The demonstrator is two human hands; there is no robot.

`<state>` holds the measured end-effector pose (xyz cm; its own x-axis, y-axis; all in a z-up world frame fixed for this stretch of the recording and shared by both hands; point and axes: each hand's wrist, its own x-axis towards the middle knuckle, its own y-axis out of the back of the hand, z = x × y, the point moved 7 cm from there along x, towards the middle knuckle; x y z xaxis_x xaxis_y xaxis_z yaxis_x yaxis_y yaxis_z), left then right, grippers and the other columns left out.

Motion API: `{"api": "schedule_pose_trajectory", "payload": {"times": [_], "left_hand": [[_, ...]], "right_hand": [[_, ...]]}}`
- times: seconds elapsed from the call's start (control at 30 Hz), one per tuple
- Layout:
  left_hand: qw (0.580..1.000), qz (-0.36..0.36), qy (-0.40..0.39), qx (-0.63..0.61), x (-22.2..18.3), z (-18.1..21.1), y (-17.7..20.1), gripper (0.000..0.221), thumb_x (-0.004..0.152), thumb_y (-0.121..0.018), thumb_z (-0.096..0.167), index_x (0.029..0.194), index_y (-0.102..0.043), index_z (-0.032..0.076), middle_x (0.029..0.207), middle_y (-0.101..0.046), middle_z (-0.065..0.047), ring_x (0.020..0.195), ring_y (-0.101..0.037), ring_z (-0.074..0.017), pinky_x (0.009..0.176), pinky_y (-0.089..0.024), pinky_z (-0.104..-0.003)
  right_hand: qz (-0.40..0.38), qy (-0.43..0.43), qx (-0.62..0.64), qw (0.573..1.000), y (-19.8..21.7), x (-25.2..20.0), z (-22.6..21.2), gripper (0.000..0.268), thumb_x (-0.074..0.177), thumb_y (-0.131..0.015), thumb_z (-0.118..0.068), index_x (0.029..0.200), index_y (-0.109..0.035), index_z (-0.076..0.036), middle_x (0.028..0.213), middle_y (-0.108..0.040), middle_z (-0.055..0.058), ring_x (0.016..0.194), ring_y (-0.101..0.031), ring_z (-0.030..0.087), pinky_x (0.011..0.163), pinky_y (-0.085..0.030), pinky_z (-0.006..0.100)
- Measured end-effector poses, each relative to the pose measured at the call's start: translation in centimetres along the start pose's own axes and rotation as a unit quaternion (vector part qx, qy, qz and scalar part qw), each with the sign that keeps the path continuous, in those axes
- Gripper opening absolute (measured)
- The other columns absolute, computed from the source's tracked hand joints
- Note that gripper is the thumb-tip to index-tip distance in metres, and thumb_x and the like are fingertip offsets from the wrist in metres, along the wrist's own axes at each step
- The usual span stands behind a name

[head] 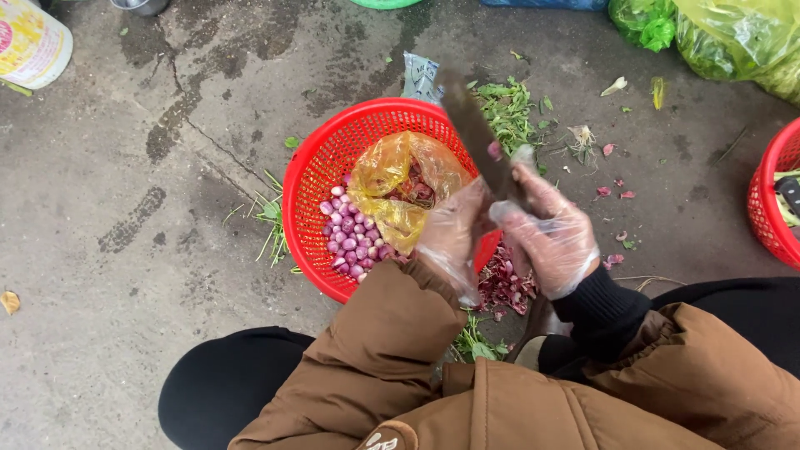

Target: Peeling shallots with a knife and placing them into a red basket.

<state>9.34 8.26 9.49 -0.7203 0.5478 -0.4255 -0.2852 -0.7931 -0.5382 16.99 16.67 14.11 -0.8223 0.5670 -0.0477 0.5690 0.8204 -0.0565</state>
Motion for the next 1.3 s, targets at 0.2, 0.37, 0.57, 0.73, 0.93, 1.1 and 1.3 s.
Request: {"api": "schedule_pose_trajectory", "payload": {"times": [0.2, 0.37, 0.57, 0.73, 0.93, 1.1, 1.3], "left_hand": [[0.998, -0.050, -0.032, -0.020, 1.3, -0.5, 0.8, 0.036, 0.083, -0.071, 0.019, 0.112, -0.062, 0.001, 0.085, -0.067, -0.010, 0.073, -0.063, -0.0133, 0.076, -0.051, -0.028], [0.995, -0.082, -0.039, -0.042, 3.7, -2.6, 2.1, 0.028, 0.090, -0.064, 0.017, 0.113, -0.062, 0.002, 0.087, -0.068, -0.012, 0.072, -0.063, -0.0156, 0.075, -0.051, -0.031], [0.992, -0.099, -0.039, -0.063, 4.5, -2.8, 1.6, 0.020, 0.090, -0.061, 0.013, 0.108, -0.064, 0.006, 0.090, -0.069, -0.015, 0.077, -0.069, -0.0221, 0.073, -0.055, -0.034], [0.989, -0.137, -0.004, -0.063, 3.6, -1.7, 0.5, 0.022, 0.090, -0.061, 0.015, 0.112, -0.065, 0.009, 0.089, -0.071, -0.013, 0.072, -0.069, -0.0178, 0.072, -0.056, -0.030], [0.992, -0.119, 0.002, -0.052, 4.0, -2.2, 0.9, 0.017, 0.089, -0.062, 0.019, 0.104, -0.063, 0.012, 0.086, -0.071, -0.012, 0.066, -0.070, -0.0193, 0.068, -0.056, -0.033], [0.992, -0.116, 0.011, -0.050, 6.3, -4.9, 2.4, 0.016, 0.090, -0.061, 0.017, 0.104, -0.061, 0.011, 0.084, -0.071, -0.012, 0.065, -0.070, -0.0208, 0.066, -0.058, -0.035], [0.998, -0.036, -0.043, 0.025, 4.3, -3.6, 2.3, 0.022, 0.090, -0.065, 0.018, 0.107, -0.065, 0.006, 0.082, -0.069, -0.015, 0.064, -0.065, -0.0178, 0.064, -0.050, -0.027]], "right_hand": [[-0.102, -0.112, 0.220, 0.964, -1.1, -0.5, 2.6, 0.058, 0.085, -0.056, -0.013, 0.139, -0.039, -0.002, 0.057, -0.056, 0.005, 0.033, -0.043, 0.009, 0.024, -0.033, 0.020], [-0.060, -0.116, 0.162, 0.978, -0.1, -0.2, 4.3, 0.058, 0.089, -0.059, -0.029, 0.137, -0.041, -0.002, 0.070, -0.062, 0.021, 0.036, -0.057, 0.023, 0.035, -0.052, 0.032], [-0.062, -0.052, 0.145, 0.986, 2.0, 1.2, 3.0, 0.062, 0.095, -0.049, -0.034, 0.143, -0.027, -0.001, 0.058, -0.059, 0.014, 0.034, -0.055, 0.021, 0.031, -0.049, 0.031], [-0.032, -0.035, 0.109, 0.993, 4.5, 1.7, 3.0, 0.050, 0.100, -0.043, -0.027, 0.143, -0.031, -0.003, 0.062, -0.061, 0.009, 0.039, -0.056, 0.014, 0.037, -0.049, 0.021], [0.024, -0.103, 0.084, 0.991, 4.3, 1.1, 2.1, 0.057, 0.093, -0.056, -0.029, 0.145, -0.034, -0.015, 0.061, -0.061, 0.007, 0.040, -0.054, 0.011, 0.042, -0.048, 0.020], [-0.081, -0.178, 0.097, 0.976, 2.0, 0.3, 4.1, 0.063, 0.088, -0.061, -0.026, 0.142, -0.035, -0.011, 0.057, -0.061, 0.011, 0.035, -0.055, 0.017, 0.036, -0.048, 0.025], [-0.069, -0.096, 0.034, 0.992, 2.0, 1.2, 5.2, 0.069, 0.078, -0.067, -0.021, 0.142, -0.042, -0.010, 0.118, -0.060, 0.014, 0.083, -0.060, 0.015, 0.077, -0.052, 0.032]]}}
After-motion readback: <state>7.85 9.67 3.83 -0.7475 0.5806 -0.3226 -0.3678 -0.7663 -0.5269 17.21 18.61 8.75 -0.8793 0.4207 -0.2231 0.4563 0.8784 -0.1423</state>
